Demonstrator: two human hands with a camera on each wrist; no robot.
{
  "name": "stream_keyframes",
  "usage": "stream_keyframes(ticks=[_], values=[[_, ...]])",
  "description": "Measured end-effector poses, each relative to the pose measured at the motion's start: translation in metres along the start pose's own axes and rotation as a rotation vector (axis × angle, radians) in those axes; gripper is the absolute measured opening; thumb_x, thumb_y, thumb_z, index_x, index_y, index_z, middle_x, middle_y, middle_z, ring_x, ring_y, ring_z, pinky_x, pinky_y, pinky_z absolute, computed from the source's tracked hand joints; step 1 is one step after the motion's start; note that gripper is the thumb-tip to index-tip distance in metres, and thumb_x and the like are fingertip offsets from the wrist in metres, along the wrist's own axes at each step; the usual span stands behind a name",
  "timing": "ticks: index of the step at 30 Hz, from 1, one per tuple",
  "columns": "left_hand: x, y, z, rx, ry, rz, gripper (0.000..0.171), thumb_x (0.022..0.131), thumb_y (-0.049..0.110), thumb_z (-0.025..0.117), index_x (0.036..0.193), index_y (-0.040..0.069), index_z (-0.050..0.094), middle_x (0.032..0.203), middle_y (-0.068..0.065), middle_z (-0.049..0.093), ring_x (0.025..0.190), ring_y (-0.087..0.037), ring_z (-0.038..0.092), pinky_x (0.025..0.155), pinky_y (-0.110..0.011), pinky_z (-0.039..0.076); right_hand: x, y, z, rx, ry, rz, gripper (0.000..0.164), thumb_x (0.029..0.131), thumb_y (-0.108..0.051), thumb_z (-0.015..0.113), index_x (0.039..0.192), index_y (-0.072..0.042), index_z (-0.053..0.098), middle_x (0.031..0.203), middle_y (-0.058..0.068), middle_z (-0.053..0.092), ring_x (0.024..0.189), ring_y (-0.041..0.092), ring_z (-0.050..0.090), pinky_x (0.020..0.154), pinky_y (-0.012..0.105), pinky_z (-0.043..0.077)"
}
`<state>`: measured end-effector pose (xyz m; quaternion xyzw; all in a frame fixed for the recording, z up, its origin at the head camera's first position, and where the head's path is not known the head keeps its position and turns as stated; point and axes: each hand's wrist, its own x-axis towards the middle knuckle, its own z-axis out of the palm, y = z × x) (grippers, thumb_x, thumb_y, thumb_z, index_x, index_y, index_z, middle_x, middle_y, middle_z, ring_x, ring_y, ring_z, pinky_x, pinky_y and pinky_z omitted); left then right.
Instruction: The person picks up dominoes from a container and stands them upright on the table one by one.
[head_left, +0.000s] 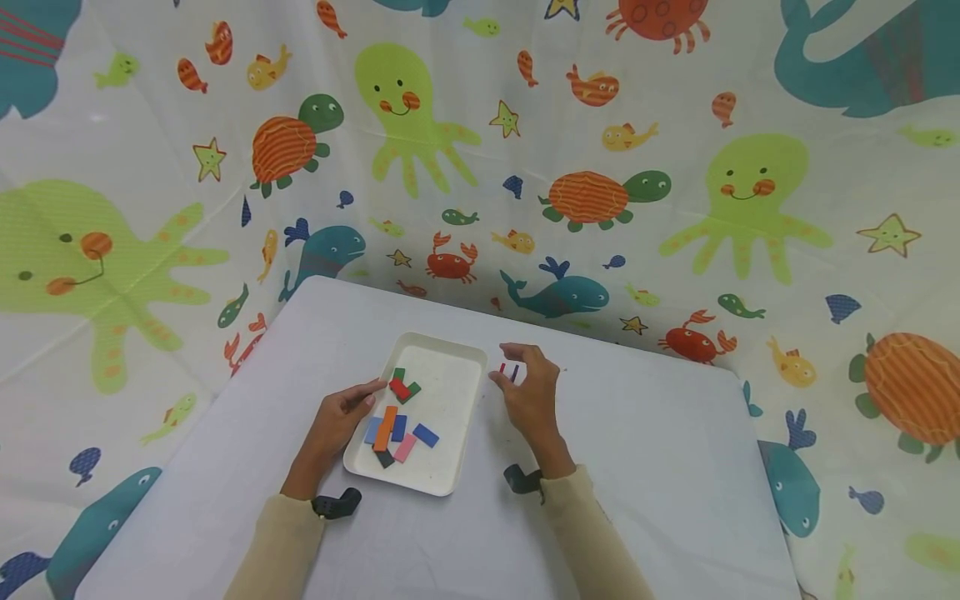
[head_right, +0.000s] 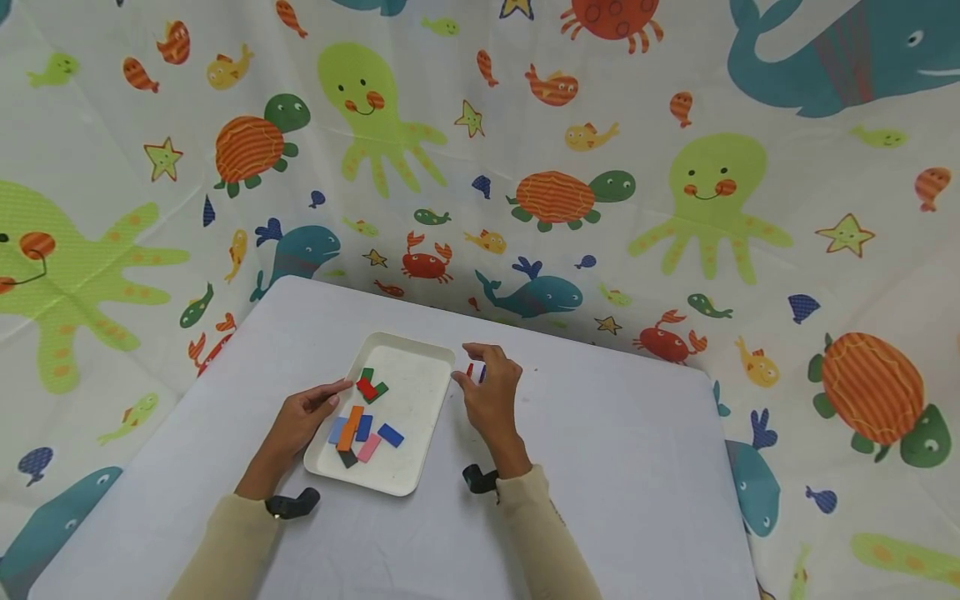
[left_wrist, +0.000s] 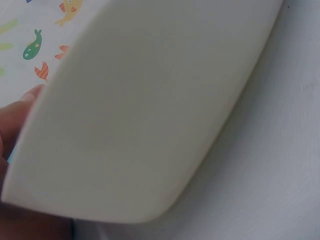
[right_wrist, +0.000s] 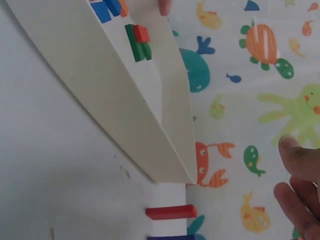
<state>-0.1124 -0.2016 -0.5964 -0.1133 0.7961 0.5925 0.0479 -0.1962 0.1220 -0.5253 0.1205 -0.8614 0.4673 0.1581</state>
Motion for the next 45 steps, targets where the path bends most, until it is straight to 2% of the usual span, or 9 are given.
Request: stream_keyframes(ticks=[8,20,34,45], values=[[0.001,0.0,0.001,0.009,0.003,-0.007,0.042,0.11,0.029,0.061,0.15,0.018,0.063,0.167,-0.008,0.048,0.159,-0.033,0.039,0.125,-0.048,0.037,-0.007,-0.01,0.005,-0.006,-0.048,-0.019,0.042,0.09,-0.022,0.087,0.128,-0.019,0.07,0.124,-0.001,0.073,0.119,0.019,0.065,0.116,0.054,0.04],[0.0,0.003,0.0,0.005,-0.005,-0.005,0.042,0.11,0.029,0.061,0.15,0.018,0.062,0.168,-0.009,0.046,0.16,-0.034,0.037,0.126,-0.048,0.037,-0.018,-0.026,0.016,-0.03,-0.08,-0.105,0.045,0.086,-0.017,0.091,0.127,-0.015,0.07,0.121,0.002,0.074,0.114,0.019,0.069,0.109,0.049,0.044],[-0.001,0.001,0.001,-0.005,-0.003,-0.012,0.042,0.11,0.032,0.061,0.15,0.021,0.063,0.167,-0.008,0.047,0.159,-0.034,0.038,0.126,-0.049,0.037,-0.035,-0.033,0.033,-0.065,-0.188,-0.091,0.044,0.088,-0.023,0.089,0.128,-0.019,0.071,0.121,-0.002,0.074,0.115,0.015,0.071,0.11,0.047,0.044],[-0.002,0.002,0.0,-0.032,-0.009,-0.012,0.042,0.109,0.032,0.062,0.149,0.021,0.063,0.168,-0.007,0.047,0.16,-0.033,0.037,0.127,-0.049,0.035,-0.047,-0.028,0.05,-0.039,-0.255,-0.095,0.045,0.087,-0.018,0.09,0.127,-0.021,0.069,0.12,-0.002,0.072,0.113,0.013,0.069,0.109,0.045,0.042]])
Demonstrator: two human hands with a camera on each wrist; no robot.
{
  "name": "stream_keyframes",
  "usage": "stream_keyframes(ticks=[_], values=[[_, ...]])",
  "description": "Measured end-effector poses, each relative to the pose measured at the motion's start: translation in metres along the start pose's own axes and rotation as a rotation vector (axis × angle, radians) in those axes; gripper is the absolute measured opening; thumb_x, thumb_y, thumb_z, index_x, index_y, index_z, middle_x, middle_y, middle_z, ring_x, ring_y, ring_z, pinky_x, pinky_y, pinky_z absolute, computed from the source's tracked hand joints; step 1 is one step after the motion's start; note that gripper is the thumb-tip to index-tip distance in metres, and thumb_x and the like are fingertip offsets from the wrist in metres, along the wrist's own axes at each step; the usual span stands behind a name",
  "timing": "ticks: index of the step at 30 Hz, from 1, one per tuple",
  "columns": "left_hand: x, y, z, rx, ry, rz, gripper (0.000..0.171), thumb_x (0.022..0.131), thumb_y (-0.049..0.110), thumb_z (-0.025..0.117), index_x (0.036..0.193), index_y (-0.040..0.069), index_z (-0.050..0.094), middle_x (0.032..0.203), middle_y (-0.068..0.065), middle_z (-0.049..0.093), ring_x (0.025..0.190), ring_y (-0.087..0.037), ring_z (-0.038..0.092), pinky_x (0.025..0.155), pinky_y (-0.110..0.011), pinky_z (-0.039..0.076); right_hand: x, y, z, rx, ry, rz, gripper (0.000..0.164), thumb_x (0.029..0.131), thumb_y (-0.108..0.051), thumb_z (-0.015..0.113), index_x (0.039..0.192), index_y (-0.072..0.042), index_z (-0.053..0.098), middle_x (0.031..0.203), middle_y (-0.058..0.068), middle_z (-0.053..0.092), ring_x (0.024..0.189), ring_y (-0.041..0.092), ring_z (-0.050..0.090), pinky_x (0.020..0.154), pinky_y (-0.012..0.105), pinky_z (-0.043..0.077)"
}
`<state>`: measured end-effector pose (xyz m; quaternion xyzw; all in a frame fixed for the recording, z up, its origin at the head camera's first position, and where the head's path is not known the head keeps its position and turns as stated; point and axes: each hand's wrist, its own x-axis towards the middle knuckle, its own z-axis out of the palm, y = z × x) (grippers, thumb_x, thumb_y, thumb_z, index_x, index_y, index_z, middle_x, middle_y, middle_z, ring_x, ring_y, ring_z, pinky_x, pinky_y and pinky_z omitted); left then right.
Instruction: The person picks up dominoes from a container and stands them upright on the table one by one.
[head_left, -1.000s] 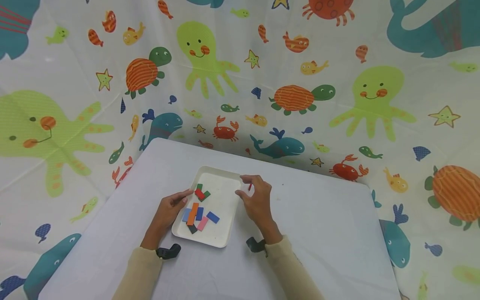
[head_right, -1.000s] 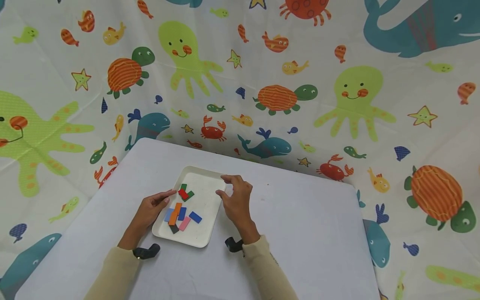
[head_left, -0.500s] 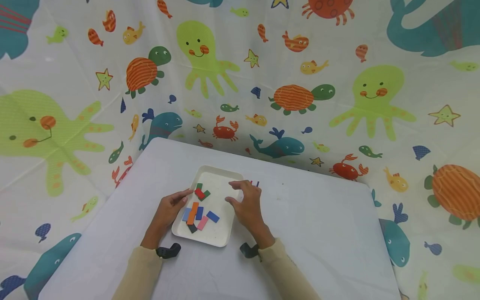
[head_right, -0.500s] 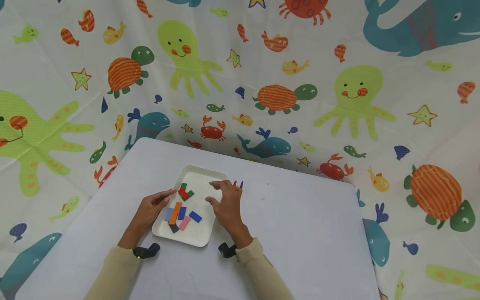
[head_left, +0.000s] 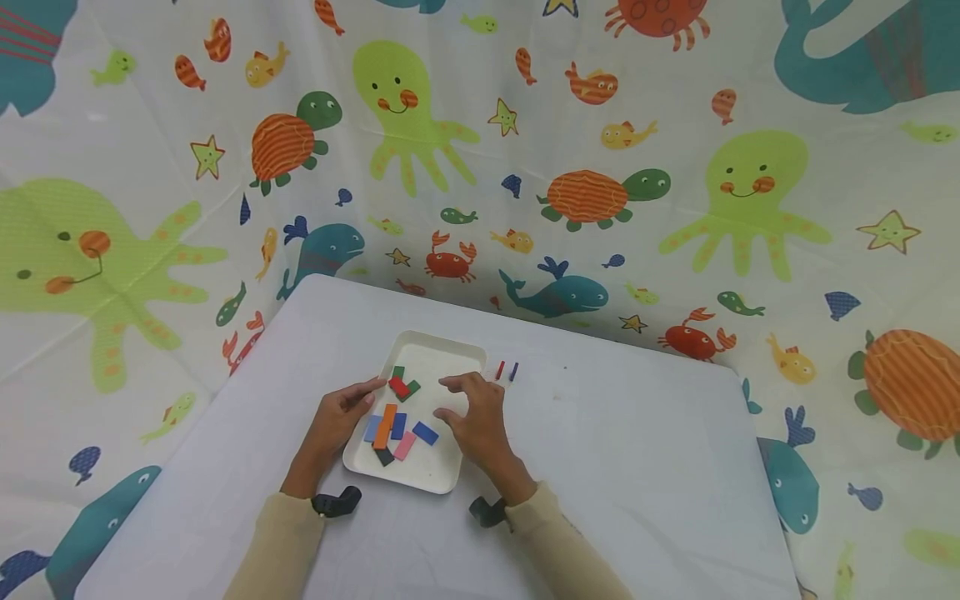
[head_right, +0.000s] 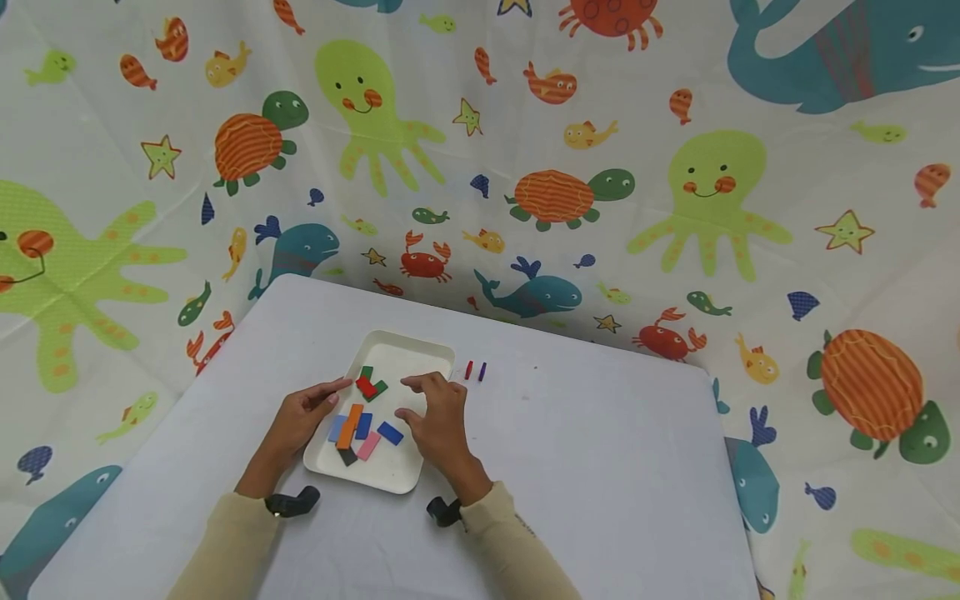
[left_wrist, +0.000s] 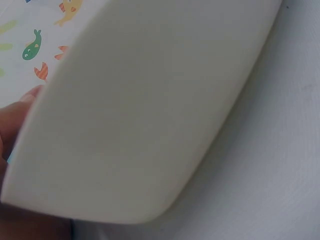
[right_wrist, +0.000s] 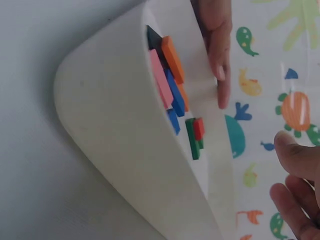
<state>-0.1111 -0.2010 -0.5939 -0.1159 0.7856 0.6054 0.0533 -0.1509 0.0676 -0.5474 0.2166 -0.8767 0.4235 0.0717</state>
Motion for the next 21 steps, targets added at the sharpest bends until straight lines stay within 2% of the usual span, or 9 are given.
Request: stream_keyframes(ticks=[10,21], values=[[0.0,0.0,0.0,0.032,0.007,0.025,0.041,0.11,0.03,0.061,0.149,0.019,0.063,0.167,-0.008,0.048,0.159,-0.033,0.039,0.126,-0.048,0.037,-0.007,0.004,0.017,-0.009,-0.071,-0.025,0.042,0.086,-0.019,0.091,0.124,-0.022,0.072,0.114,0.0,0.073,0.109,0.01,0.07,0.104,0.042,0.042],[0.002,-0.001,0.001,0.049,0.008,0.043,0.042,0.11,0.031,0.06,0.15,0.017,0.063,0.166,-0.008,0.048,0.159,-0.033,0.039,0.126,-0.048,0.036,-0.009,0.003,0.027,-0.054,-0.19,0.036,0.037,0.087,-0.02,0.09,0.12,-0.022,0.075,0.112,-0.002,0.075,0.104,0.01,0.069,0.108,0.044,0.039]])
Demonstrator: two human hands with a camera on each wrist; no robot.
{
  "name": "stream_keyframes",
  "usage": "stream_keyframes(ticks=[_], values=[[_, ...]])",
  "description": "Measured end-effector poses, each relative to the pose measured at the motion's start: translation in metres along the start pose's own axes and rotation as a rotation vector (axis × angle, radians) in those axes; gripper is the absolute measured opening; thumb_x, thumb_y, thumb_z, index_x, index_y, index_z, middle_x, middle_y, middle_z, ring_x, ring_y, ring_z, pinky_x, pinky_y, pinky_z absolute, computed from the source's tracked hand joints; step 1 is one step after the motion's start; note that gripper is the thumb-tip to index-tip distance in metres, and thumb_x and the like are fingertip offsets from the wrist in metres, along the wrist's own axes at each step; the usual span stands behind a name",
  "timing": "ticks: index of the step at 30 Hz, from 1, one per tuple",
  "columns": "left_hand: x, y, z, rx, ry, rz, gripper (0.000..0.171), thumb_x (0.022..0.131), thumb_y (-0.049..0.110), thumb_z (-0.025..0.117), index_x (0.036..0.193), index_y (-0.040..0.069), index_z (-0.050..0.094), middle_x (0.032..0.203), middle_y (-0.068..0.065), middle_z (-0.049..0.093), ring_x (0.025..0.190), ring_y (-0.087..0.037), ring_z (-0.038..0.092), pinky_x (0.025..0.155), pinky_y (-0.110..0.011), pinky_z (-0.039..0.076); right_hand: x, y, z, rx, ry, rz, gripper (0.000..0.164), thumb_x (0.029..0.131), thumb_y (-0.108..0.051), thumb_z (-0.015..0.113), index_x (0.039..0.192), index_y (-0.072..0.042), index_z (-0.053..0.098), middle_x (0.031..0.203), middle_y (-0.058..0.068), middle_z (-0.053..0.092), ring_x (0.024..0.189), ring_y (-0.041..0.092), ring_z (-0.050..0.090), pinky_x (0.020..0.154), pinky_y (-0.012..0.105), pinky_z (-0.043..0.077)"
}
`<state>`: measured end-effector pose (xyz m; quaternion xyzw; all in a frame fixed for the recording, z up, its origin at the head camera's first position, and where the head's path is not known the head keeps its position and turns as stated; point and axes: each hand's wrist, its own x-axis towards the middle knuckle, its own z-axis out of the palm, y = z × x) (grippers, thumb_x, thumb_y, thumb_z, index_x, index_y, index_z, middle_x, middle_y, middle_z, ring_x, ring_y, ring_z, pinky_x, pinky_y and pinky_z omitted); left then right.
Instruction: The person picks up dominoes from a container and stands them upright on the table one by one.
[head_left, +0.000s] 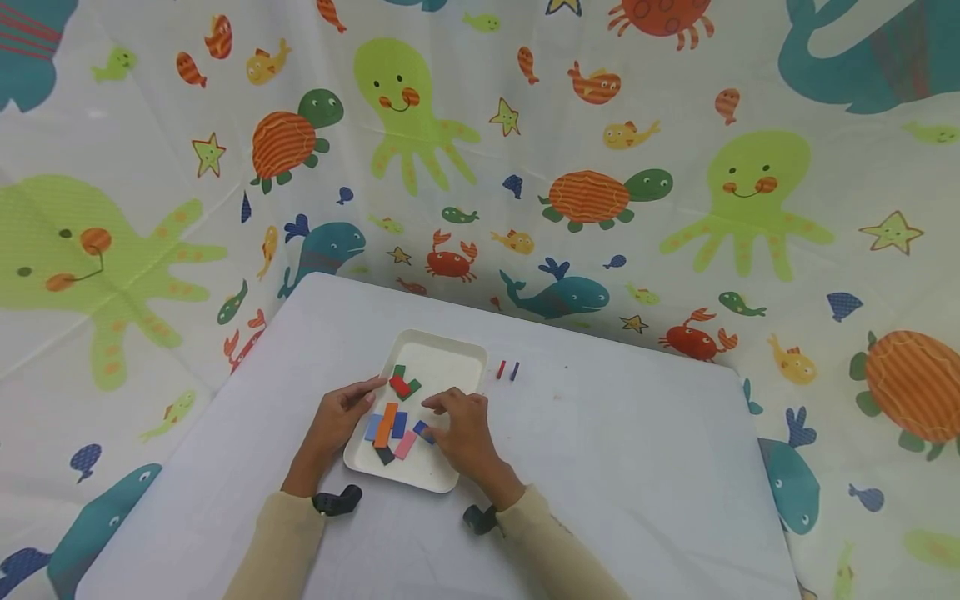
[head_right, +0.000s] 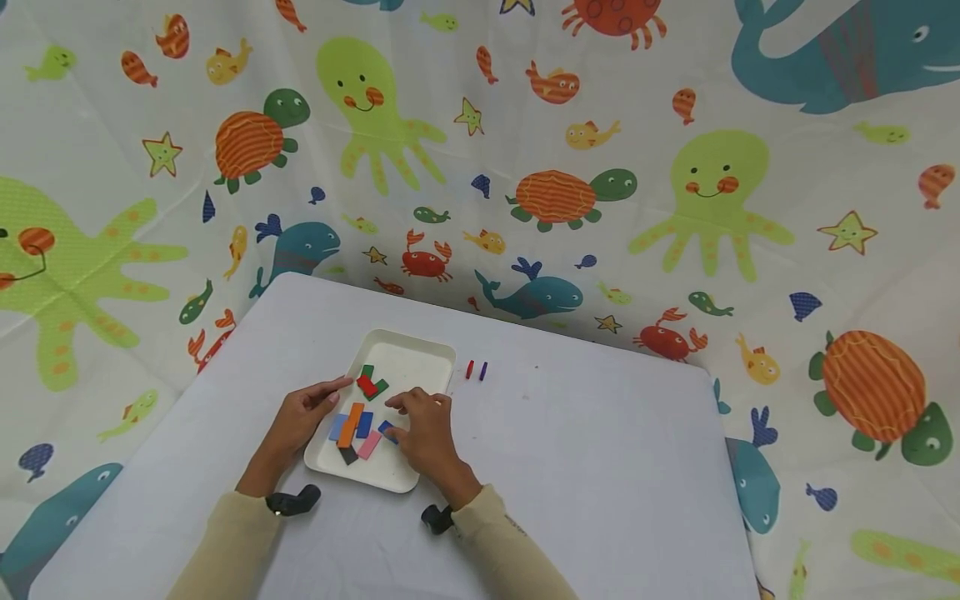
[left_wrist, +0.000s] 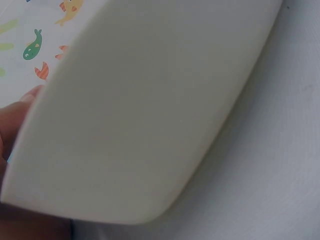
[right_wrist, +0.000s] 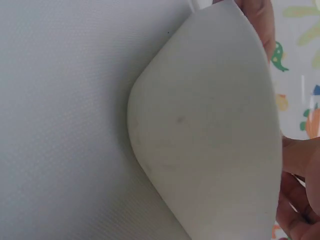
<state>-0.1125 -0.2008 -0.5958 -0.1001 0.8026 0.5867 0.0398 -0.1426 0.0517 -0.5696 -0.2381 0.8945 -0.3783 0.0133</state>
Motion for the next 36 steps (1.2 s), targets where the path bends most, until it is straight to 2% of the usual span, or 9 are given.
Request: stream_keyframes(ticks=[5,12,18,25,36], values=[[-0.001,0.0,0.0,0.002,0.001,0.013,0.044,0.109,0.034,0.061,0.15,0.017,0.063,0.166,-0.007,0.048,0.159,-0.032,0.039,0.126,-0.047,0.036,0.0,-0.003,0.002,-0.054,-0.039,0.016,0.035,0.089,-0.025,0.089,0.121,-0.025,0.076,0.112,-0.007,0.075,0.106,0.006,0.07,0.114,0.045,0.039],[-0.001,0.0,-0.001,0.001,0.001,0.015,0.042,0.11,0.032,0.06,0.15,0.017,0.063,0.166,-0.008,0.048,0.159,-0.033,0.039,0.127,-0.049,0.035,0.001,-0.001,0.011,-0.187,-0.083,0.004,0.036,0.089,-0.029,0.088,0.122,-0.028,0.075,0.111,-0.01,0.075,0.106,0.006,0.071,0.114,0.043,0.042],[-0.001,0.0,-0.002,-0.023,-0.01,0.0,0.041,0.11,0.029,0.06,0.15,0.017,0.063,0.167,-0.007,0.047,0.16,-0.032,0.037,0.129,-0.05,0.033,0.001,-0.001,0.015,-0.245,-0.102,-0.012,0.033,0.089,-0.031,0.088,0.12,-0.026,0.076,0.111,-0.011,0.076,0.111,0.008,0.069,0.111,0.04,0.043],[0.001,-0.001,-0.002,-0.03,-0.01,-0.001,0.041,0.11,0.029,0.06,0.149,0.018,0.063,0.167,-0.006,0.047,0.16,-0.031,0.037,0.128,-0.048,0.033,0.001,-0.005,0.014,-0.278,-0.11,-0.004,0.03,0.089,-0.031,0.088,0.117,-0.025,0.077,0.108,-0.011,0.075,0.111,0.01,0.069,0.108,0.039,0.045],[0.0,-0.001,-0.002,-0.025,-0.011,-0.017,0.041,0.11,0.03,0.061,0.149,0.018,0.063,0.168,-0.008,0.047,0.161,-0.034,0.036,0.129,-0.053,0.033,0.0,-0.005,0.012,-0.284,-0.107,-0.017,0.026,0.091,-0.026,0.086,0.115,-0.023,0.078,0.106,-0.008,0.076,0.108,0.011,0.07,0.106,0.041,0.046]])
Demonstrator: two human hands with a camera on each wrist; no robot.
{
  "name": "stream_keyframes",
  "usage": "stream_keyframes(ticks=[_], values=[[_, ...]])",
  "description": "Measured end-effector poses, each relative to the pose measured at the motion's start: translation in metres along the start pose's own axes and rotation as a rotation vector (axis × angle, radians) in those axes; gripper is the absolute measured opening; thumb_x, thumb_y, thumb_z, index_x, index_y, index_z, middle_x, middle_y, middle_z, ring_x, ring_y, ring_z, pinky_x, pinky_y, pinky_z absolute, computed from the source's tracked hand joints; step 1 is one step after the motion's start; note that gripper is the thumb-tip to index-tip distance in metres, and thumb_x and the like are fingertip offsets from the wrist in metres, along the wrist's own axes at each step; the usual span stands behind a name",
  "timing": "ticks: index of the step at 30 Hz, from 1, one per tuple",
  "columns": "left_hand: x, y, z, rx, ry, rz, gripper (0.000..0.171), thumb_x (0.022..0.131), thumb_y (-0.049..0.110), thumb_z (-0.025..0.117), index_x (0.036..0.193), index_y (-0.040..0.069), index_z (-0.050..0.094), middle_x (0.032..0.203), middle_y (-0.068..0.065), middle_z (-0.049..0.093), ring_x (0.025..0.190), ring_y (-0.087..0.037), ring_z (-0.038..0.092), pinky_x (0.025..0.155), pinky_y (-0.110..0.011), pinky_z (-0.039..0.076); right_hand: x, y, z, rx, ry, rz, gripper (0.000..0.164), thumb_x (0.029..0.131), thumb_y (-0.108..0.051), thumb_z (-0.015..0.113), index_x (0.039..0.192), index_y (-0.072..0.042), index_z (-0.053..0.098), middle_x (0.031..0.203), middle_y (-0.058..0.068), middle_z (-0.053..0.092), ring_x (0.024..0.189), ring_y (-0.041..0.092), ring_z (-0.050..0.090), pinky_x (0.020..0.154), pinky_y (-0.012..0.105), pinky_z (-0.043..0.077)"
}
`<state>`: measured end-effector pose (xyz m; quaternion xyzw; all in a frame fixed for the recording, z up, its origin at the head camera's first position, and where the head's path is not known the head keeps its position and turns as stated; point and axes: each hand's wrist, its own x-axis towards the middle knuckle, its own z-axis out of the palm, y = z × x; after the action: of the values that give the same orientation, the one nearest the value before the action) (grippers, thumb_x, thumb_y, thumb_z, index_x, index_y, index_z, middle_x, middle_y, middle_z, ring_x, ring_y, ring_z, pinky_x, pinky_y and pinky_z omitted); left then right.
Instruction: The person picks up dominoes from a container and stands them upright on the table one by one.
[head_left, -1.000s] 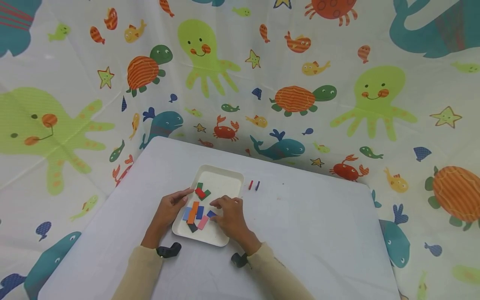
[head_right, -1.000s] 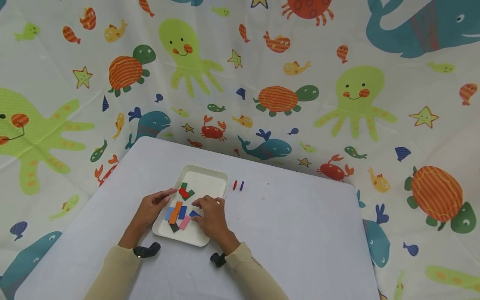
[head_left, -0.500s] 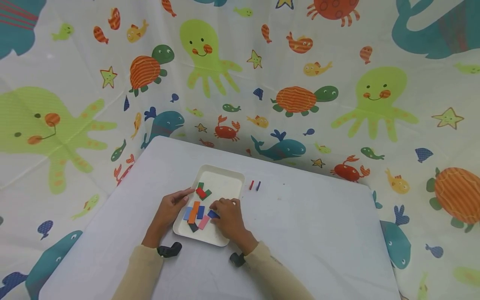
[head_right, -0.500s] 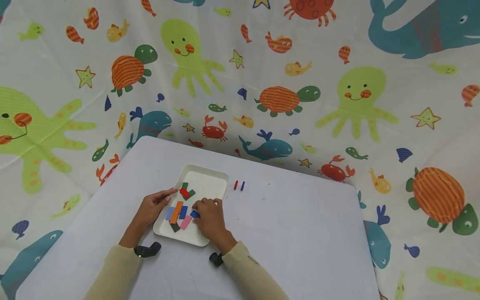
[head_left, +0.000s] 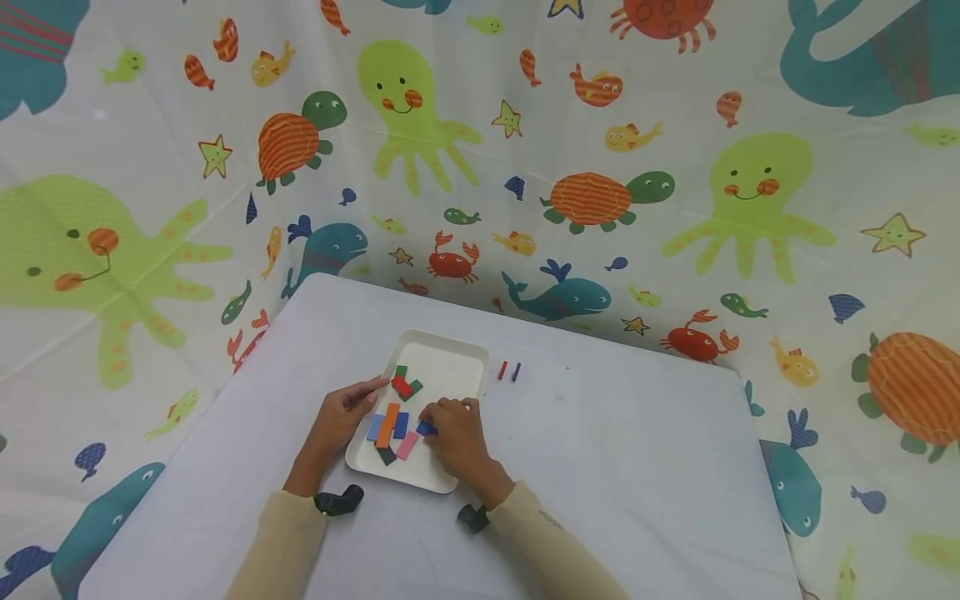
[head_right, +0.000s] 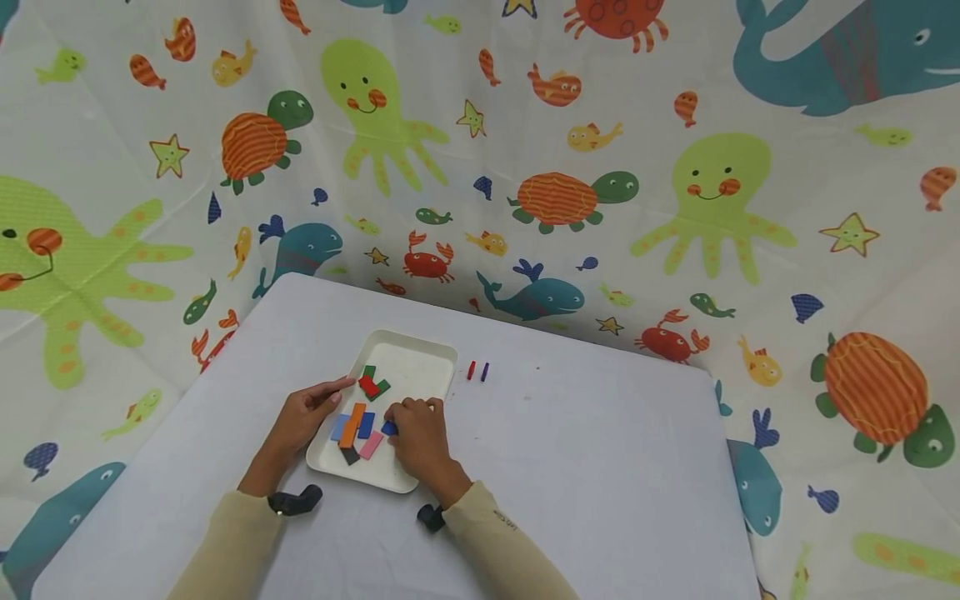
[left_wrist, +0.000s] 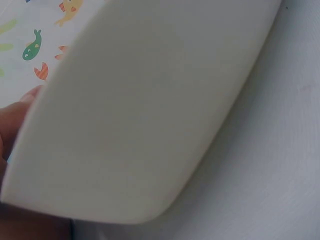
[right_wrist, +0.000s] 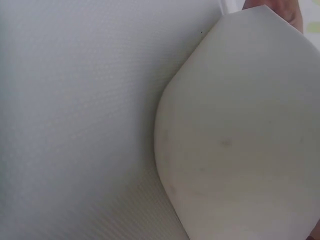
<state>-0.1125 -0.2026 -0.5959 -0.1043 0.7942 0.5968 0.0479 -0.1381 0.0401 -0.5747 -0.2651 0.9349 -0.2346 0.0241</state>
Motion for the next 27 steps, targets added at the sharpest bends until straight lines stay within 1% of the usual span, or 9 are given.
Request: stream_keyframes(ticks=[9,14,20,27], values=[[-0.0006,0.0013,0.001,0.019,0.008,-0.013,0.041,0.11,0.03,0.061,0.149,0.019,0.064,0.168,-0.009,0.047,0.16,-0.034,0.037,0.128,-0.053,0.034,-0.0011,0.0012,-0.0003,0.024,0.024,-0.008,0.024,0.096,-0.024,0.08,0.12,-0.023,0.078,0.108,-0.006,0.075,0.109,0.013,0.069,0.106,0.041,0.045],[-0.0004,0.0013,0.0016,0.019,0.009,0.001,0.042,0.11,0.031,0.06,0.149,0.018,0.063,0.167,-0.009,0.047,0.16,-0.034,0.037,0.128,-0.051,0.035,-0.0016,0.0022,-0.0007,0.059,0.054,-0.015,0.021,0.098,-0.022,0.077,0.119,-0.025,0.078,0.107,-0.006,0.072,0.108,0.013,0.067,0.106,0.043,0.044],[-0.0004,0.0005,0.0021,0.021,0.01,0.02,0.042,0.11,0.031,0.06,0.149,0.018,0.063,0.167,-0.008,0.048,0.16,-0.032,0.038,0.127,-0.049,0.035,-0.0009,0.0035,-0.0022,0.094,0.096,-0.02,0.019,0.101,-0.018,0.073,0.118,-0.025,0.077,0.108,-0.006,0.071,0.112,0.011,0.067,0.108,0.044,0.043],[-0.0005,-0.0001,0.0016,0.034,0.012,0.016,0.041,0.111,0.029,0.059,0.15,0.017,0.063,0.167,-0.009,0.047,0.16,-0.033,0.038,0.127,-0.05,0.036,0.0004,0.0037,-0.0053,0.129,0.123,0.001,0.023,0.098,-0.013,0.076,0.117,-0.025,0.074,0.111,-0.008,0.073,0.115,0.011,0.069,0.111,0.047,0.041]])
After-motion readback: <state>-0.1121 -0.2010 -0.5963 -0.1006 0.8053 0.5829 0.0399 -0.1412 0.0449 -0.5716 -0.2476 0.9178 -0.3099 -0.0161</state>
